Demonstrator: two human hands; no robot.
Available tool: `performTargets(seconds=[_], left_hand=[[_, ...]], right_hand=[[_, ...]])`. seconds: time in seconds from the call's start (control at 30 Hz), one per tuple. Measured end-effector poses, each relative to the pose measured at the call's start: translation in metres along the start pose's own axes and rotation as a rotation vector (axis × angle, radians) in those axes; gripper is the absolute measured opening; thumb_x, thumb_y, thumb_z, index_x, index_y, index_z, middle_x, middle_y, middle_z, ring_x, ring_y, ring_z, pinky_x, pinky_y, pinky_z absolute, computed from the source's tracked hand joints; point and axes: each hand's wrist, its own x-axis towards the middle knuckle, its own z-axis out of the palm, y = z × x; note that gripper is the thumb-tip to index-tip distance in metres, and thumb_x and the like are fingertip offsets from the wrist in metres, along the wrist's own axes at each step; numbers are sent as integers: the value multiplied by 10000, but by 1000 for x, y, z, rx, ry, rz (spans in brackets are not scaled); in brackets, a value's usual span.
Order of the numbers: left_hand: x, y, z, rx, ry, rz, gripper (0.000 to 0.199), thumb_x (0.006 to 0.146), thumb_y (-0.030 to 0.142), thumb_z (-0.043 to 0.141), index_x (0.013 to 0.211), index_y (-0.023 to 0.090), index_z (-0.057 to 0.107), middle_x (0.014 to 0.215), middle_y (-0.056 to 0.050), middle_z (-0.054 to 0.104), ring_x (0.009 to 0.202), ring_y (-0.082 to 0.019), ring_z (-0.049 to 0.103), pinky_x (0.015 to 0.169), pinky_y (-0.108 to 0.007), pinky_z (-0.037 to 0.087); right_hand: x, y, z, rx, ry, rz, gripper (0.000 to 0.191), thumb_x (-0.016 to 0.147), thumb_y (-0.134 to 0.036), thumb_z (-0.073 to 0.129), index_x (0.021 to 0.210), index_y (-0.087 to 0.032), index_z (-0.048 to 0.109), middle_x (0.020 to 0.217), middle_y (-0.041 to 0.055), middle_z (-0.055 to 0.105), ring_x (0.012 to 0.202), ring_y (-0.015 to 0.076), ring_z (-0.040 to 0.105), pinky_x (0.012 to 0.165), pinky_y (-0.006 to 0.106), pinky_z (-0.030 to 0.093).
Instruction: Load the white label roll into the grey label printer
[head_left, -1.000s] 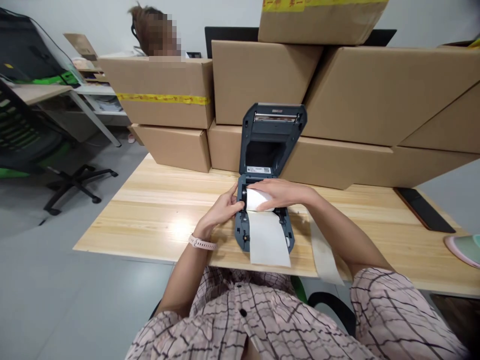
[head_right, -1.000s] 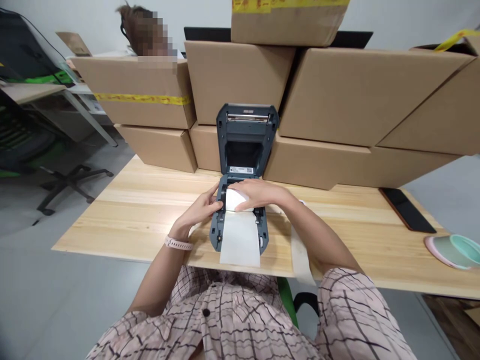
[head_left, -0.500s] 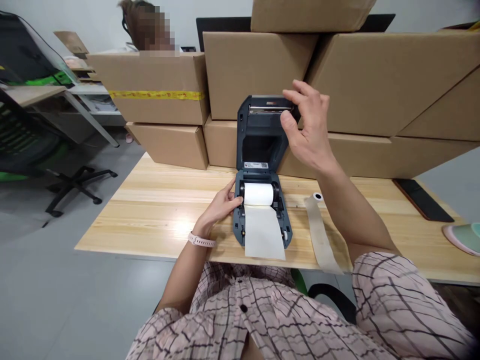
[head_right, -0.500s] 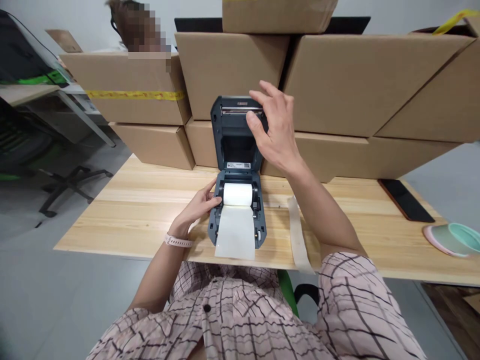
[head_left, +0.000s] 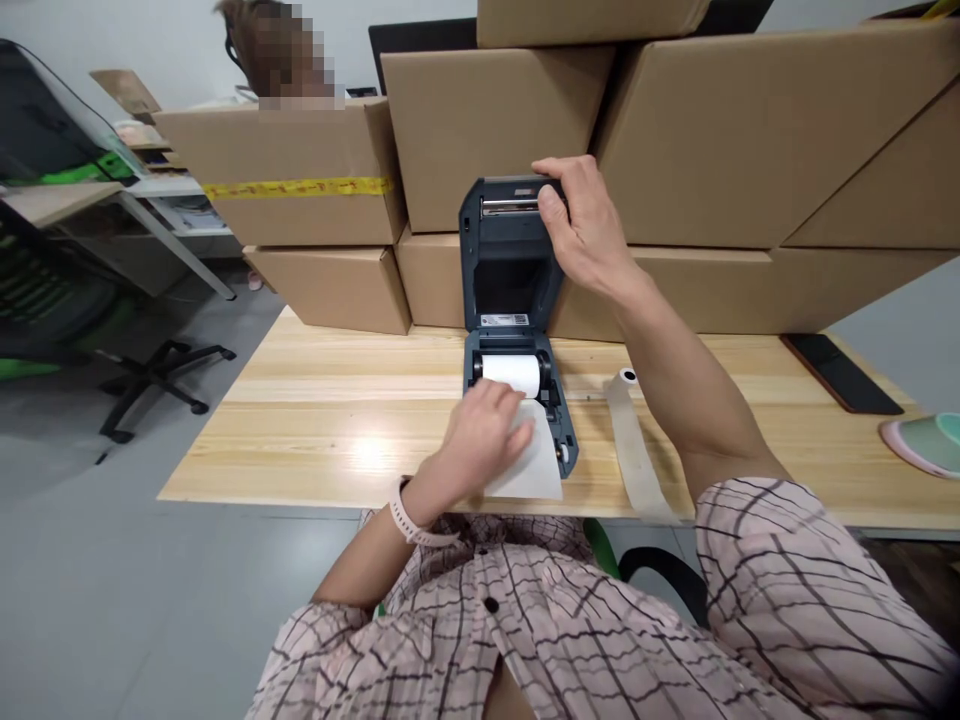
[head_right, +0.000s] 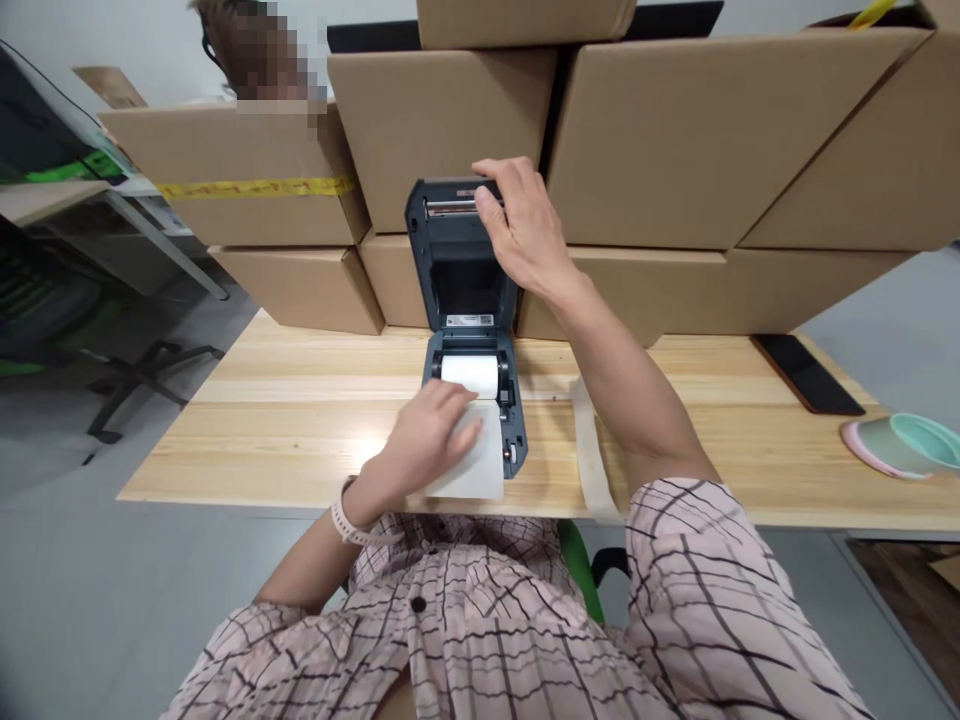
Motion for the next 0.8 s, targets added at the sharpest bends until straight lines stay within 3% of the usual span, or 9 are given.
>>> performTargets(seconds=[0.07, 0.13, 0.2, 0.3, 0.43, 0.67, 0.8], left_hand=[[-6, 13, 9, 38, -116, 63, 645, 1030, 560, 430, 1422, 62, 546, 1446, -229, 608, 1388, -346, 534, 1152, -485, 419], [-13, 22, 17, 79, -160, 63, 882, 982, 728, 377, 1525, 34, 427, 1610, -278, 423, 1530, -402, 370, 1239, -541, 306], [-17, 27, 22, 116, -177, 43, 1021, 933, 812, 352, 1557, 4, 368, 1659, -309, 311, 1574, -446, 258, 1268, -576, 233], [-20, 32, 24, 166, -206, 33, 1119, 878, 848, 428, 1565, -30, 334, 1664, -339, 264, 1578, -484, 209, 1279, -598, 191], [-21, 35, 22, 208, -218, 51, 1154, 847, 786, 583, 1579, -51, 276, 1670, -360, 212, 1591, -474, 160, 1288, -579, 186], [-25, 33, 24, 208, -191, 71, 1119, 841, 773, 603, 1596, 13, 282, 1684, -330, 211, 1594, -476, 122, 1278, -604, 203], [-41, 32, 22, 158, -146, 180, 887, 948, 590, 600, 1579, 29, 327, 1672, -271, 313, 1605, -404, 183, 1284, -555, 265]], right_hand=[[0, 0, 0, -31, -2, -10, 581, 1024, -697, 231, 1382, -352, 531, 1366, 89, 593, 1348, 299, 524, 1190, 530, 400], [0, 2, 0, -57, -2, -22, 570, 1031, -686, 228, 1390, -353, 520, 1361, 88, 596, 1341, 293, 533, 1181, 527, 416], [0, 2, 1, -74, 2, -26, 561, 1034, -681, 238, 1396, -351, 511, 1363, 89, 591, 1339, 294, 534, 1174, 535, 422], [0, 1, 2, -75, 8, -9, 536, 1033, -678, 273, 1391, -353, 506, 1372, 85, 579, 1346, 300, 517, 1178, 544, 411], [-1, -4, 1, -49, -3, 17, 517, 1036, -669, 309, 1372, -333, 513, 1386, 80, 568, 1340, 281, 491, 1194, 519, 386], [-4, -8, -1, -54, -11, 24, 508, 1035, -678, 310, 1365, -343, 502, 1394, 64, 562, 1332, 265, 480, 1199, 502, 380], [-12, -16, -5, -80, 6, 4, 477, 1036, -641, 347, 1394, -360, 490, 1409, 78, 555, 1358, 303, 491, 1196, 557, 391]])
